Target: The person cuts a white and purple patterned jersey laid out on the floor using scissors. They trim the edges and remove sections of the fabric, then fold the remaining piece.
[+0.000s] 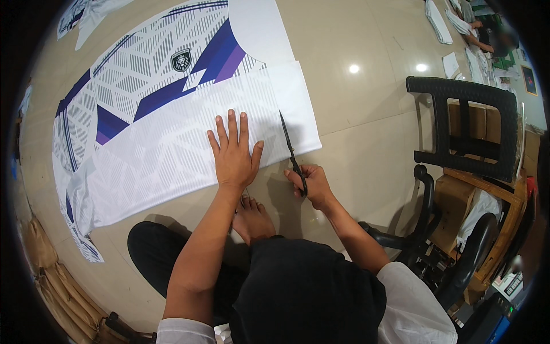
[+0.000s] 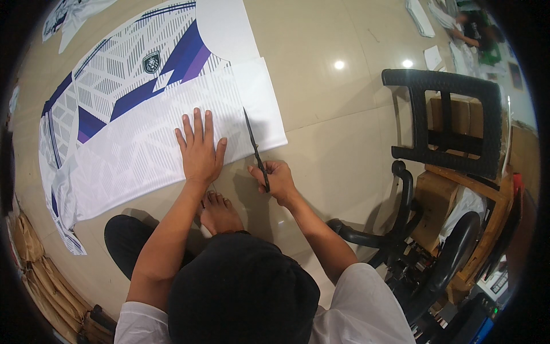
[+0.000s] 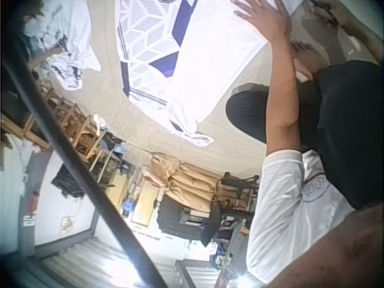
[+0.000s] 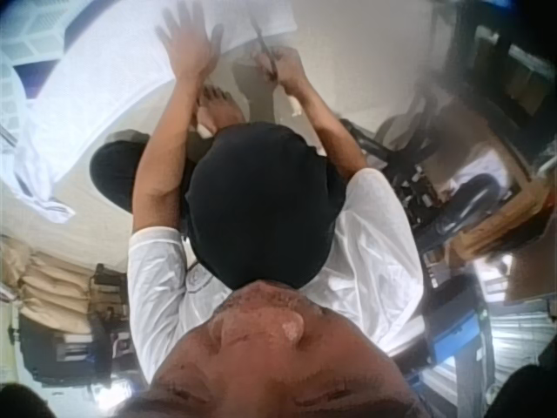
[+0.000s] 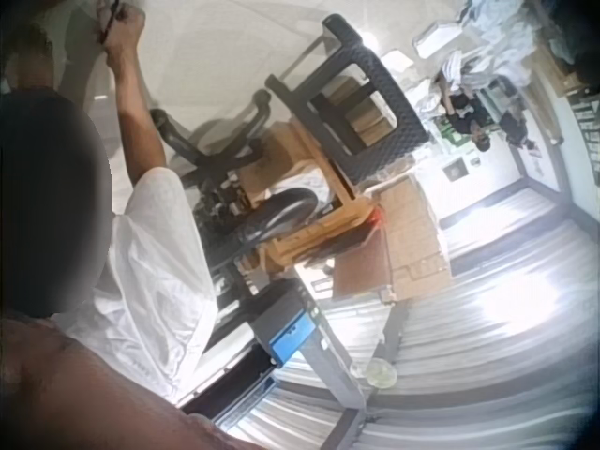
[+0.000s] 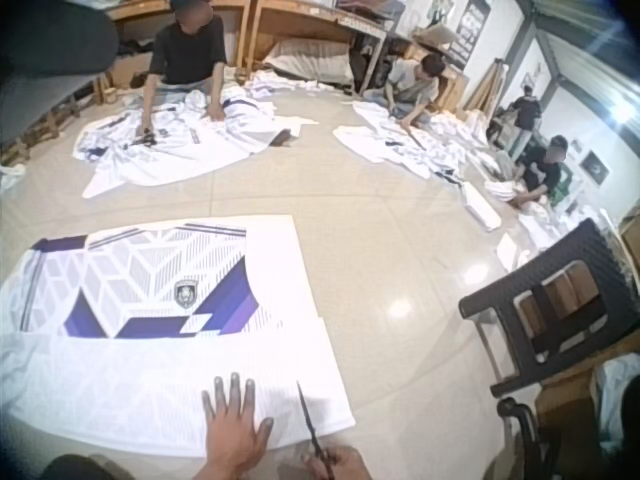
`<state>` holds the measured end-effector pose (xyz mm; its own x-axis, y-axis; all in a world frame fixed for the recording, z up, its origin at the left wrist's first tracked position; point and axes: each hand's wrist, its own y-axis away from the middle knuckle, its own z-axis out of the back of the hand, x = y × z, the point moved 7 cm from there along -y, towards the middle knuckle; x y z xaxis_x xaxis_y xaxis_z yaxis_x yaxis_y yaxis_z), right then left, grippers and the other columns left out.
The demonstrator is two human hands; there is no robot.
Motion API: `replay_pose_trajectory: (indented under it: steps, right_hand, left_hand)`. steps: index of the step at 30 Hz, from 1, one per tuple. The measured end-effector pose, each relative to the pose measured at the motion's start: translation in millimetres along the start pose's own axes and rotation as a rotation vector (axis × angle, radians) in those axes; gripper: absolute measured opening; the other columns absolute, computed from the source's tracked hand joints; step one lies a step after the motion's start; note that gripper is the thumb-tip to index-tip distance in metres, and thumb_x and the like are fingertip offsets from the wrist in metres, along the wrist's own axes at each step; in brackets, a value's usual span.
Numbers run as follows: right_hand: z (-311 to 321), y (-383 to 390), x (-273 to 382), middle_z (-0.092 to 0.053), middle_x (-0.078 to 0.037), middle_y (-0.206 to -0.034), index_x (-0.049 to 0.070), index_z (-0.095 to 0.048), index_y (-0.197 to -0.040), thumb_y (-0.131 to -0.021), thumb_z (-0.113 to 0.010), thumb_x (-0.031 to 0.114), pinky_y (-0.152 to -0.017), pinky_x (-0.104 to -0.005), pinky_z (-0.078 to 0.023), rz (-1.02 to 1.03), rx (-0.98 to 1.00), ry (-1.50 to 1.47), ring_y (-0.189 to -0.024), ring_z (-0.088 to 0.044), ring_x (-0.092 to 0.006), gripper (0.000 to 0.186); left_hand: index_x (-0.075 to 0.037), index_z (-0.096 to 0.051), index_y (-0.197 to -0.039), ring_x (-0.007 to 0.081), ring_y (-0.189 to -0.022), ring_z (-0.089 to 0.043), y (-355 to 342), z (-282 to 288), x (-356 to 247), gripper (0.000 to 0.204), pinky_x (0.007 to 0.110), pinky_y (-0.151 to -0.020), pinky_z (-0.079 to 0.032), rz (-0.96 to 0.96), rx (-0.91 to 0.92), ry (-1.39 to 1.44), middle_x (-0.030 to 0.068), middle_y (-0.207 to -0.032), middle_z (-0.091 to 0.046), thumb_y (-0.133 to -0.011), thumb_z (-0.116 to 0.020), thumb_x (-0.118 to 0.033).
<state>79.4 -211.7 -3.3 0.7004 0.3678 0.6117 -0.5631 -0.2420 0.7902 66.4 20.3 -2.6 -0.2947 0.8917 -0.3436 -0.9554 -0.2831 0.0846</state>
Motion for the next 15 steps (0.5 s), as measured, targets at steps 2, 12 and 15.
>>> replay_pose_trajectory:
  steps: [2, 12, 15]
  right_hand:
    - [0, 1, 0, -0.062, 0.002, -0.066, 0.007, -0.069, -0.080, -0.097, -0.086, 0.033, -0.051, -0.0258, -0.039, 0.000, -0.001, 0.002, -0.052, -0.057, -0.0076, 0.035]
    - [-3, -14, 20, -0.060, 0.001, -0.065, 0.007, -0.066, -0.079, -0.094, -0.090, 0.035, -0.047, -0.0270, -0.042, 0.046, 0.009, -0.011, -0.050, -0.056, -0.0102, 0.040]
    - [-6, -15, 29, -0.060, 0.002, -0.066, 0.006, -0.068, -0.080, -0.094, -0.090, 0.035, -0.047, -0.0266, -0.042, 0.042, 0.009, -0.014, -0.051, -0.056, -0.0097, 0.039]
  left_hand:
    - [-0.009, -0.023, -0.179, 0.0510, -0.170, -0.009, 0, 0, 0, 0.081, 0.071, -0.134, -0.006, -0.001, -0.001, -0.004, 0.0202, -0.186, -0.015, -0.113, -0.052, -0.047]
    - [-0.008, -0.024, -0.179, 0.0509, -0.170, -0.009, 0, 0, 0, 0.081, 0.071, -0.134, -0.006, -0.002, -0.001, 0.003, 0.0204, -0.186, -0.015, -0.113, -0.053, -0.047]
    - [-0.008, -0.024, -0.178, 0.0511, -0.170, -0.010, 0, 1, 0, 0.081, 0.072, -0.134, -0.007, -0.001, -0.003, 0.000, 0.0206, -0.186, -0.015, -0.113, -0.053, -0.046]
